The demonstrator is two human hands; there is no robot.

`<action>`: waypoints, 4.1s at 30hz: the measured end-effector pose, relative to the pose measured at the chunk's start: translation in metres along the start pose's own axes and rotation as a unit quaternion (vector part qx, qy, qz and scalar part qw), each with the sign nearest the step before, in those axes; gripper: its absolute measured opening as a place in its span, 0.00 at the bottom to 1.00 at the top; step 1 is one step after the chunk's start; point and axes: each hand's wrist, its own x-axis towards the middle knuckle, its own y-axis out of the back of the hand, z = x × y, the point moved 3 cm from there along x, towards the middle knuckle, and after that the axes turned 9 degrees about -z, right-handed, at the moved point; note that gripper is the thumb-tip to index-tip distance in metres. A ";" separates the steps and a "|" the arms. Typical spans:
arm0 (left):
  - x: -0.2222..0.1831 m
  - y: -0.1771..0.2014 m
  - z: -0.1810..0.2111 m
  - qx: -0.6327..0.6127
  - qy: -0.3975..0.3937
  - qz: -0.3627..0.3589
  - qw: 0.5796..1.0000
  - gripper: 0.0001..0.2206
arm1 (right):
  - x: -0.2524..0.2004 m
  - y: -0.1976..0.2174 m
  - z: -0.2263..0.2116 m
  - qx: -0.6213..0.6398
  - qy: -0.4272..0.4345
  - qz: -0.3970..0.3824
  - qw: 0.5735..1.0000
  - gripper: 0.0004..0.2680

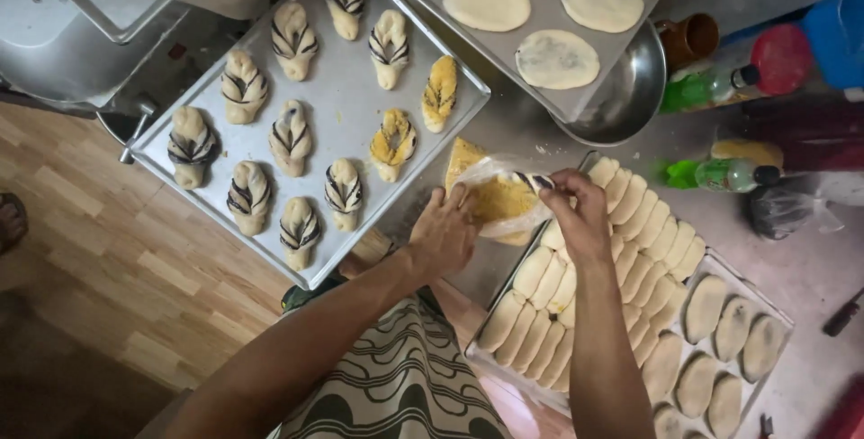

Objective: Applying glaze to prepared dough rolls on a baking sheet and then manually shaping dough pieces on a work surface.

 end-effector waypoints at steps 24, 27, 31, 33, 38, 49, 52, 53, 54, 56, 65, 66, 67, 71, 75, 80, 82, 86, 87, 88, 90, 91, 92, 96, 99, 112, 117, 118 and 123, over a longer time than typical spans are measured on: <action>-0.010 -0.018 -0.031 -0.117 0.031 0.014 0.993 0.17 | -0.011 -0.057 0.048 -0.153 -0.005 -0.057 0.987 0.11; -0.005 -0.023 -0.037 -0.259 0.018 0.151 0.954 0.12 | -0.011 -0.034 0.044 0.143 -0.037 0.009 0.989 0.09; -0.007 0.005 -0.047 -0.449 0.025 0.347 0.823 0.17 | -0.018 -0.031 -0.028 0.278 -0.017 0.001 0.960 0.09; -0.012 0.031 -0.048 -0.576 -0.014 0.314 0.755 0.22 | -0.020 -0.032 -0.037 0.284 -0.021 -0.009 0.959 0.09; 0.022 0.016 -0.061 -0.830 -0.081 0.213 0.509 0.12 | -0.014 -0.053 -0.032 0.256 -0.044 -0.007 0.966 0.05; -0.019 0.033 -0.263 -0.593 0.078 0.275 0.753 0.08 | 0.052 -0.262 0.003 0.223 -0.126 0.123 0.959 0.19; 0.019 0.014 -0.313 -0.510 0.114 0.223 0.823 0.06 | 0.080 -0.298 -0.006 0.029 -0.113 0.148 0.982 0.16; 0.029 0.008 -0.318 -0.509 0.112 0.219 0.825 0.06 | 0.084 -0.305 -0.007 0.031 -0.115 0.151 0.981 0.16; 0.040 0.002 -0.323 -0.473 0.128 0.204 0.848 0.06 | 0.088 -0.310 -0.008 -0.027 -0.130 0.156 0.979 0.17; 0.052 -0.001 -0.328 -0.435 0.140 0.187 0.870 0.07 | 0.095 -0.313 -0.002 -0.084 -0.146 0.165 0.972 0.17; 0.006 0.094 -0.342 -0.302 0.163 0.214 0.915 0.07 | 0.102 -0.271 -0.037 -0.271 -0.125 0.126 0.946 0.11; 0.007 0.102 -0.348 -0.301 0.142 0.250 0.909 0.07 | 0.117 -0.268 -0.033 -0.252 -0.096 0.139 0.953 0.12; 0.011 0.115 -0.356 -0.297 0.119 0.291 0.902 0.07 | 0.137 -0.263 -0.032 -0.232 -0.063 0.155 0.958 0.13; 0.062 0.102 -0.373 -0.281 0.116 0.313 0.900 0.10 | 0.194 -0.267 -0.050 -0.352 -0.056 0.166 0.919 0.15; 0.103 0.074 -0.376 -0.147 0.162 0.307 0.926 0.11 | 0.228 -0.283 -0.075 -0.378 -0.264 0.055 0.886 0.20; 0.096 0.073 -0.364 -0.180 0.232 0.236 0.926 0.22 | 0.247 -0.292 -0.081 -0.397 -0.304 0.029 0.866 0.25; 0.075 0.083 -0.346 -0.182 0.195 0.373 0.889 0.29 | 0.248 -0.279 -0.119 -0.363 -0.329 0.029 0.871 0.14; 0.006 0.103 -0.303 -0.247 0.073 0.473 0.843 0.17 | 0.252 -0.272 -0.051 -0.082 -0.298 0.088 0.947 0.24; -0.010 0.108 -0.292 -0.320 0.063 0.461 0.825 0.15 | 0.248 -0.272 -0.050 -0.119 -0.253 0.071 0.958 0.16; -0.026 0.112 -0.282 -0.390 0.053 0.447 0.803 0.15 | 0.244 -0.274 -0.050 -0.156 -0.207 0.053 0.964 0.13; -0.039 0.106 -0.261 -0.425 0.055 0.429 0.795 0.14 | 0.240 -0.271 -0.049 -0.185 -0.212 0.046 0.958 0.15; -0.048 0.101 -0.252 -0.460 0.062 0.408 0.787 0.13 | 0.237 -0.274 -0.049 -0.214 -0.220 0.036 0.951 0.17; -0.051 0.089 -0.244 -0.455 0.064 0.409 0.788 0.13 | 0.234 -0.274 -0.048 -0.210 -0.217 0.033 0.953 0.17; -0.054 0.052 -0.209 -0.519 0.072 0.395 0.755 0.12 | 0.202 -0.252 -0.058 -0.235 -0.086 0.063 0.966 0.11; -0.055 0.041 -0.178 -0.597 0.083 0.322 0.730 0.14 | 0.149 -0.218 -0.056 -0.021 0.064 0.113 0.991 0.15; 0.031 0.000 -0.069 -0.402 0.069 0.173 0.897 0.22 | -0.031 -0.082 0.013 0.296 -0.061 0.140 0.943 0.09; 0.081 -0.046 -0.075 -0.430 0.123 0.183 0.876 0.13 | -0.041 -0.052 0.033 0.032 -0.043 0.210 0.976 0.11; 0.085 -0.043 -0.078 -0.447 0.122 0.210 0.861 0.14 | -0.040 -0.049 0.030 -0.144 -0.042 0.228 0.962 0.11; 0.080 -0.017 -0.079 -0.486 0.138 0.226 0.833 0.12 | -0.023 -0.104 0.006 -0.344 -0.081 0.179 0.918 0.06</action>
